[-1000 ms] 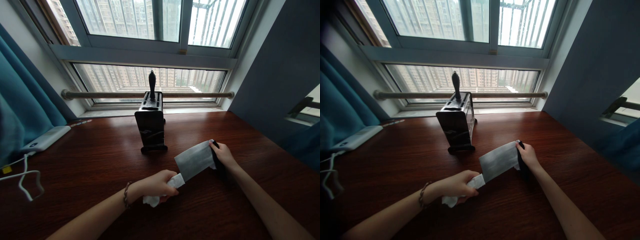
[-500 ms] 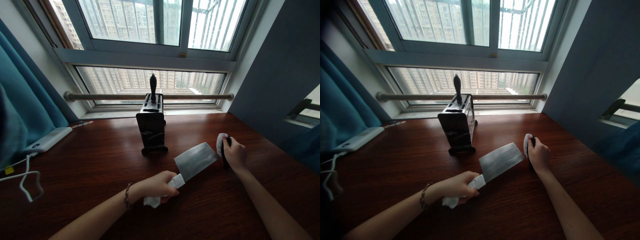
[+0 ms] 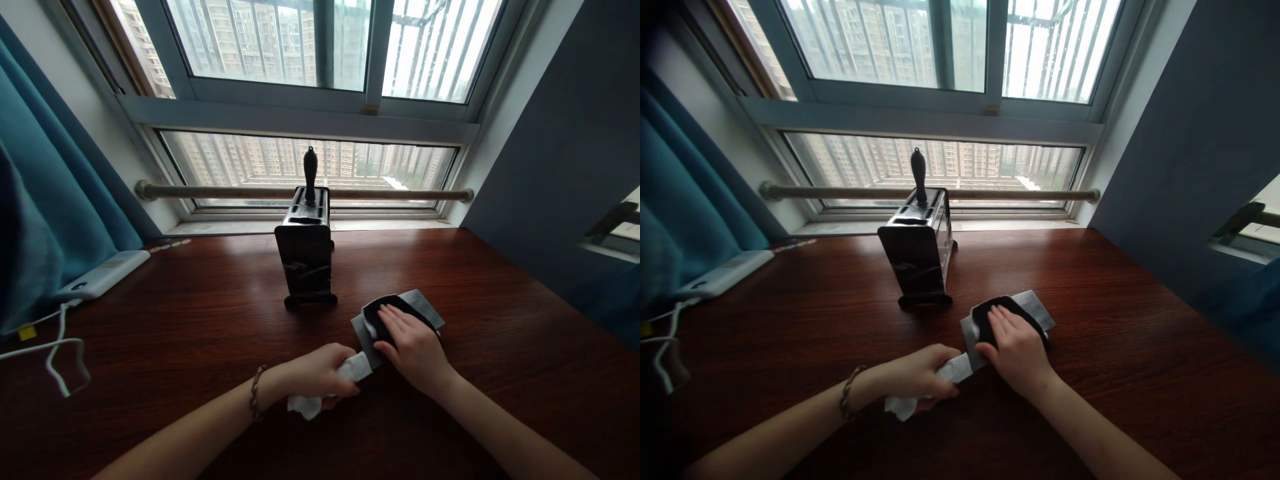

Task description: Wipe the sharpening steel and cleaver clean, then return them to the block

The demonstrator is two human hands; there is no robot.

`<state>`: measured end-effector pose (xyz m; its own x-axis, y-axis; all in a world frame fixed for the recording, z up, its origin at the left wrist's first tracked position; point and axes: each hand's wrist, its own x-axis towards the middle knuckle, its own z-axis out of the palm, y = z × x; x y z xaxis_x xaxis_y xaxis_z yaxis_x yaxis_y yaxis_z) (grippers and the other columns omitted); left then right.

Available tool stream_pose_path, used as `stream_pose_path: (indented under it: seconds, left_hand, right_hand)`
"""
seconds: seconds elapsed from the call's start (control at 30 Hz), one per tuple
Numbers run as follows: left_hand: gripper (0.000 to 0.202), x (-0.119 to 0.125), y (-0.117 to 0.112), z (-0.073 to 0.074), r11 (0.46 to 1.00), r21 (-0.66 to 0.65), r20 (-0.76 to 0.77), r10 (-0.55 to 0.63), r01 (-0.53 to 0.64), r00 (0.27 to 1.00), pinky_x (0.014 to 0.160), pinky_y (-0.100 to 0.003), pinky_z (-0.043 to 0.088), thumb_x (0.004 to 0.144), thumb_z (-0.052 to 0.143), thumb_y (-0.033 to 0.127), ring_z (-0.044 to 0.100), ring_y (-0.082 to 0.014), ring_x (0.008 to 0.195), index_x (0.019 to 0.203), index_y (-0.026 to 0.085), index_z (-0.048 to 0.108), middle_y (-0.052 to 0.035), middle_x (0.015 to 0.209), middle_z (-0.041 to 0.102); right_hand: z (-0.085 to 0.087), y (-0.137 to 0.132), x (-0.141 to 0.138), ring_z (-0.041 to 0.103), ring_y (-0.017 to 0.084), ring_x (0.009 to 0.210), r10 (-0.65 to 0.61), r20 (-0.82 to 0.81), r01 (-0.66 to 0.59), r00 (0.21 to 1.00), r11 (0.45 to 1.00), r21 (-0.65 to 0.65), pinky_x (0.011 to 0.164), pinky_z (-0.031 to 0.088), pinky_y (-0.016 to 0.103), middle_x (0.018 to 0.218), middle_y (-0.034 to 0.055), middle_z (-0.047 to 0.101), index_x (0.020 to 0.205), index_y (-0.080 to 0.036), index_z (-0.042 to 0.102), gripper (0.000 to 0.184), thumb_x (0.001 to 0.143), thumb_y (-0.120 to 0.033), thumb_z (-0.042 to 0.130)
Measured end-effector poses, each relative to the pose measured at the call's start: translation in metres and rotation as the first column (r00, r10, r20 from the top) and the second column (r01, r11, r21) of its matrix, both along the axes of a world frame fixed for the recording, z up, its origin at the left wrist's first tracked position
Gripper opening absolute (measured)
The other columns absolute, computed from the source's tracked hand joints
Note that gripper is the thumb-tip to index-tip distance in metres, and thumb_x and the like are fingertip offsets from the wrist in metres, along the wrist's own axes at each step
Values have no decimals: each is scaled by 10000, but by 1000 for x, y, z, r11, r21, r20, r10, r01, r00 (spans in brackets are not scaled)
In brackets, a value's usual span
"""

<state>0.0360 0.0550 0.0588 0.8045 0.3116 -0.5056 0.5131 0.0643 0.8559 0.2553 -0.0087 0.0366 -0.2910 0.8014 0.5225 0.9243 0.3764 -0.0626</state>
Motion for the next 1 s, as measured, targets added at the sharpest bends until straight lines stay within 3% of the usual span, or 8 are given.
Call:
stream_pose_path:
  seconds: [0.1, 0.2, 0.3, 0.4, 0.5, 0.6, 0.77, 1.0]
  left_hand:
    - [213, 0, 0, 3, 1000, -17, -2, -6, 6, 1000, 356, -173, 367, 665, 601, 257, 471, -85, 427, 826, 170, 493, 43, 553, 516]
    - [201, 0, -1, 4, 1000, -14, -26, 9, -9, 1000, 341, -168, 362, 654, 595, 244, 466, -82, 413, 808, 167, 491, 43, 549, 514]
    - [154, 1, -1, 3, 1000, -4, -20, 14, -14, 1000, 336, -158, 355, 650, 586, 229, 466, -76, 406, 740, 155, 486, 35, 533, 514]
    - [149, 1, -1, 1, 1000, 2, -16, 20, -20, 1000, 334, -152, 353, 649, 591, 226, 465, -73, 403, 722, 150, 486, 31, 527, 518]
    - [190, 0, 0, 0, 1000, -21, -15, 23, -23, 1000, 336, -158, 362, 648, 606, 234, 472, -79, 410, 782, 161, 492, 39, 539, 521]
    - [212, 0, 0, -1, 999, -36, -3, 12, -12, 1000, 341, -163, 364, 657, 613, 244, 471, -80, 415, 812, 168, 491, 43, 550, 520]
    - [201, -1, 0, 0, 1000, -21, 5, -4, 5, 1000, 347, -165, 360, 669, 613, 256, 462, -78, 418, 804, 168, 493, 42, 547, 512]
    - [190, 0, 0, 2, 1000, 2, 5, -3, 3, 1000, 350, -172, 360, 663, 615, 251, 463, -79, 420, 787, 167, 498, 47, 544, 511]
  right_hand:
    - [-2, 4, 13, 518, 295, 1189, -150, 39, 150, 988, 989, 0, 983, 465, 456, 1261, 170, 562, 1219, -3, 572, 520, 953, -408, 381]
    - [1, 0, 9, 464, 254, 1255, 20, 58, -16, 998, 997, -69, 1029, 435, 431, 1336, 112, 512, 1254, -63, 559, 504, 963, -418, 352]
    - [8, -7, -4, 413, 206, 1303, 231, 94, -220, 968, 968, -118, 1051, 419, 400, 1391, 55, 457, 1296, -107, 523, 498, 965, -433, 345]
    - [10, -8, -9, 410, 188, 1306, 270, 112, -256, 956, 958, -127, 1052, 420, 384, 1399, 31, 449, 1298, -122, 522, 464, 968, -399, 352]
    - [3, -2, -3, 434, 213, 1285, 149, 122, -140, 981, 987, -80, 1052, 419, 386, 1384, 65, 464, 1276, -93, 548, 441, 965, -349, 369]
    - [-6, 6, 12, 493, 241, 1226, -66, 148, 66, 987, 998, 0, 1022, 444, 389, 1320, 110, 526, 1224, -56, 589, 427, 959, -319, 383]
    - [-14, 16, 38, 553, 232, 1156, -395, 182, 391, 900, 918, 58, 962, 487, 359, 1231, 129, 591, 1166, -41, 623, 403, 942, -315, 428]
    - [-13, 17, 43, 563, 213, 1141, -480, 192, 475, 856, 877, 74, 929, 500, 320, 1226, 123, 596, 1164, -46, 623, 400, 936, -317, 437]
